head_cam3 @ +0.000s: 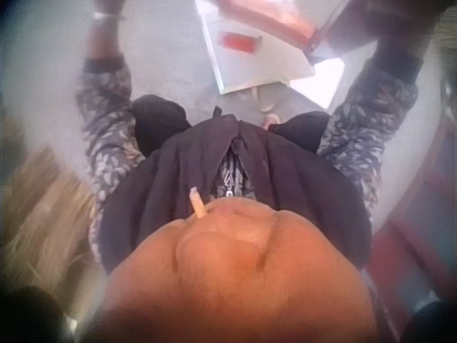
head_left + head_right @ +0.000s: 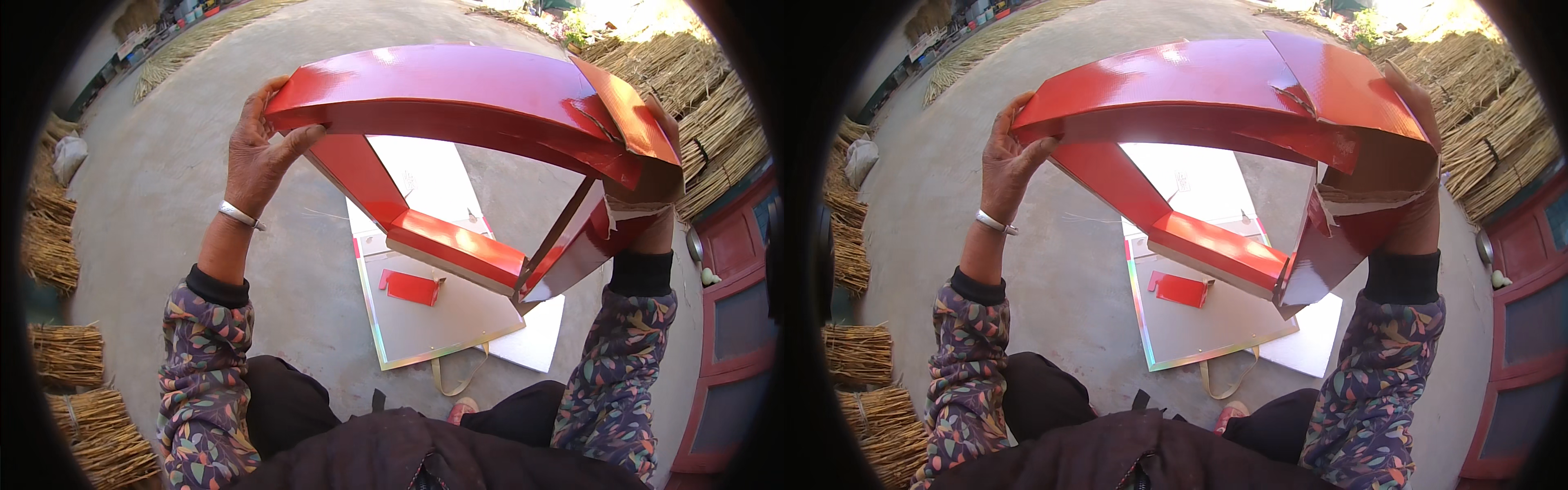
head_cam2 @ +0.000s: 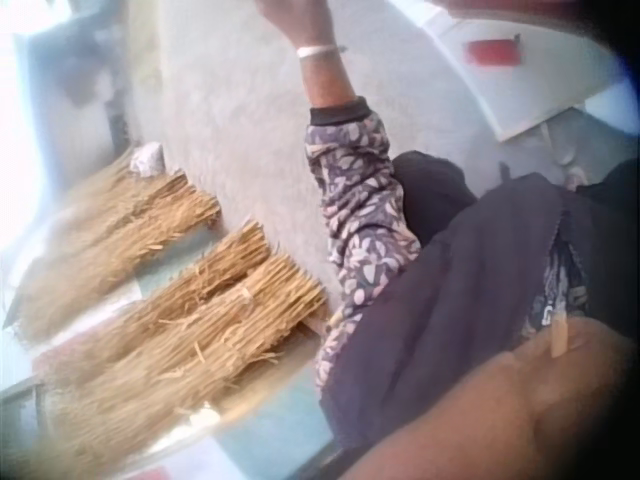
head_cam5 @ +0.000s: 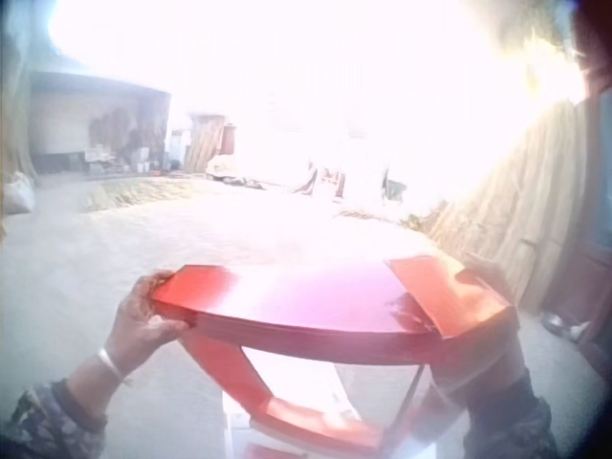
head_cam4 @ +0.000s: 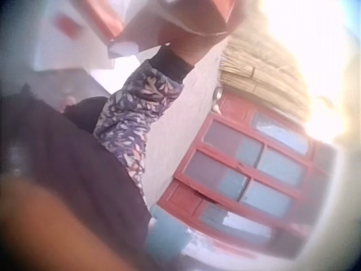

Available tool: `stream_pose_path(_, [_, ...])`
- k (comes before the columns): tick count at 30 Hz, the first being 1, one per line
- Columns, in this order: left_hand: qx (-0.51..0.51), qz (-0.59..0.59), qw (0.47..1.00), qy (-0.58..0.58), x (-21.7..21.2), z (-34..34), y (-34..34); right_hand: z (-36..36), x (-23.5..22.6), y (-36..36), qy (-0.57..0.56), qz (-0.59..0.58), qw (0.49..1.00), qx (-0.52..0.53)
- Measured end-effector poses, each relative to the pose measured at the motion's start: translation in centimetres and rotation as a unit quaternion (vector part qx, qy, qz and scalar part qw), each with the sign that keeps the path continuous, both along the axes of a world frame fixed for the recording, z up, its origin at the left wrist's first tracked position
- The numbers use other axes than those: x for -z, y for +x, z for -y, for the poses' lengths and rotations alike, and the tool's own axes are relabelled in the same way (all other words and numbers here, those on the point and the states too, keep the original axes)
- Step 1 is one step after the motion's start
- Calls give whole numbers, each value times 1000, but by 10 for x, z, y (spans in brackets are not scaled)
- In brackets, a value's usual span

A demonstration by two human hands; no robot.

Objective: The person sits on the ground and disassembles a red cardboard box by hand. They peel off the lid, separate the frame, and tear away colored paper layers from the cardboard structure.

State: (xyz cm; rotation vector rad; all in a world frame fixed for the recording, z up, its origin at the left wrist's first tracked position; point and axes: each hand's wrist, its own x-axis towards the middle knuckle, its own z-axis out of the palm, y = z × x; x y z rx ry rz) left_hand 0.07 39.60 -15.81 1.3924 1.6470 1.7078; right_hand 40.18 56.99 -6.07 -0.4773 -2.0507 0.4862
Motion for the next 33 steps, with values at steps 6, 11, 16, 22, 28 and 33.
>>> stream_pose_path(6, [-78, -64, 994, -40, 7, 15, 0, -24, 41, -47, -252, -85, 960, -84])
stream_pose_path(11, [-257, -359, 897, -4, 8, 22, -18, -29, 68, -81, -317, -5, 943, -98])
stream_pose_path(16, [-241, -429, 870, -8, 3, 26, -32, -44, 94, -85, -486, -68, 851, -189])
stream_pose_path(22, [-167, -482, 859, -31, 6, 30, -22, -54, 116, -53, -610, -34, 768, -191])
stream_pose_path(28, [-174, -397, 895, -103, 18, 39, -25, -57, 96, -57, -550, 113, 827, 21])
stream_pose_path(33, [-175, -253, 934, -181, 31, 44, -22, -49, 51, -69, -412, -30, 902, 122])
